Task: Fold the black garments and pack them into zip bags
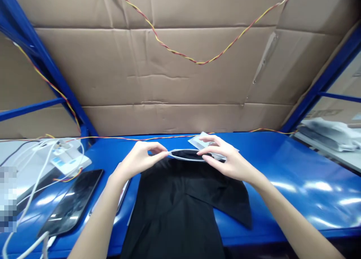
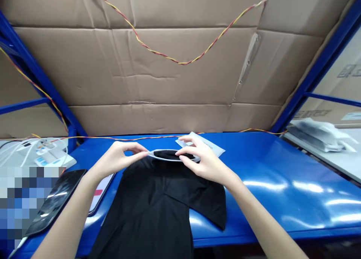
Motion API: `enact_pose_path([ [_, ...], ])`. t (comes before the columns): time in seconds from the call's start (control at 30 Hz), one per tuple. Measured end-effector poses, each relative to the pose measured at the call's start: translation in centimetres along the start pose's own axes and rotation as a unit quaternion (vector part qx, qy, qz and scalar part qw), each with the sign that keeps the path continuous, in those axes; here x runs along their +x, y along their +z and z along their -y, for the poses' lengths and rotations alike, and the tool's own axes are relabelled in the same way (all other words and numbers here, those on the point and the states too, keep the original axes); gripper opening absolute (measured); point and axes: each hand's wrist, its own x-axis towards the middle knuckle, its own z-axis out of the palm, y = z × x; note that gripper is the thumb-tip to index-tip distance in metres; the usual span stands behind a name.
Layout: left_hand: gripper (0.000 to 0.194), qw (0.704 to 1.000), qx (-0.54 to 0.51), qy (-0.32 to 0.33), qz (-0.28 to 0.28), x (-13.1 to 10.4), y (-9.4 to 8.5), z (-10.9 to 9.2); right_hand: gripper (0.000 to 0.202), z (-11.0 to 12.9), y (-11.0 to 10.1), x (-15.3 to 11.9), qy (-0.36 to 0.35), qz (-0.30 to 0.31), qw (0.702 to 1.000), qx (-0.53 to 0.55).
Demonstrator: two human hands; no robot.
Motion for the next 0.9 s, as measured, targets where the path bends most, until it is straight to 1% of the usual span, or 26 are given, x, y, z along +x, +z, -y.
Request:
enact_pose_path([
  [0.1, 0.032, 0.999, -0.008, -0.024, 0.031, -0.2, 0.0, -0.4, 0.029, 0.4, 0.0, 0.4, -0.011, 0.057, 0.995, -0.081],
  [0.17, 0.032, 0.998, -0.018, -0.029, 0.051, -0.3, 0.1, -0.6, 0.034, 0.7, 0.3, 0.6, -0.008, 0.093, 0.985, -0.144],
  [0.23, 0.03, 0.997, -0.026, -0.027, 0.067, -0.3, 0.4, -0.8, 0.045, 1.1, 1.1, 0.7, 0.003, 0.123, 0.971, -0.207],
  [0.3, 0.028, 0.996, -0.028, -0.022, 0.076, -0.4, 0.7, -0.9, 0.055, 1.6, 2.4, 0.6, 0.01, 0.124, 0.954, -0.272],
  [0.33, 0.029, 0.996, -0.029, -0.021, 0.082, -0.4, 0.9, -0.9, 0.054, 1.7, 3.3, 0.5, 0.009, 0.112, 0.946, -0.304],
  [0.4, 0.031, 0.995, -0.031, -0.022, 0.097, -0.3, 1.3, -0.9, 0.041, 1.9, 5.0, 0.3, 0.006, 0.079, 0.931, -0.356],
  [0.47, 0.031, 0.993, -0.039, -0.025, 0.111, -0.3, 1.6, -0.8, 0.022, 1.7, 6.4, 0.1, 0.006, 0.054, 0.924, -0.378],
  [0.5, 0.029, 0.992, -0.046, -0.029, 0.113, -0.2, 1.8, -0.7, 0.016, 1.5, 6.9, 0.1, 0.008, 0.047, 0.923, -0.381],
  [0.53, 0.028, 0.991, -0.053, -0.038, 0.113, -0.2, 1.9, -0.6, 0.015, 1.3, 7.1, 0.0, 0.009, 0.041, 0.924, -0.381],
  [0.6, 0.026, 0.99, -0.068, -0.065, 0.109, -0.1, 2.0, -0.2, 0.017, 0.8, 7.1, 0.0, -0.008, 0.015, 0.93, -0.367],
  [0.73, 0.031, 0.98, -0.103, -0.13, 0.106, 0.1, 2.0, 1.0, 0.026, 0.0, 6.4, 0.0, -0.09, -0.092, 0.952, -0.279],
  [0.8, 0.029, 0.977, -0.129, -0.153, 0.079, 0.4, 2.0, 1.7, 0.035, -0.2, 6.4, -0.2, -0.118, -0.123, 0.954, -0.246],
  [0.9, 0.024, 0.974, -0.145, -0.173, 0.009, 0.9, 2.2, 2.8, 0.043, -0.1, 6.6, -0.4, -0.163, -0.164, 0.952, -0.198],
])
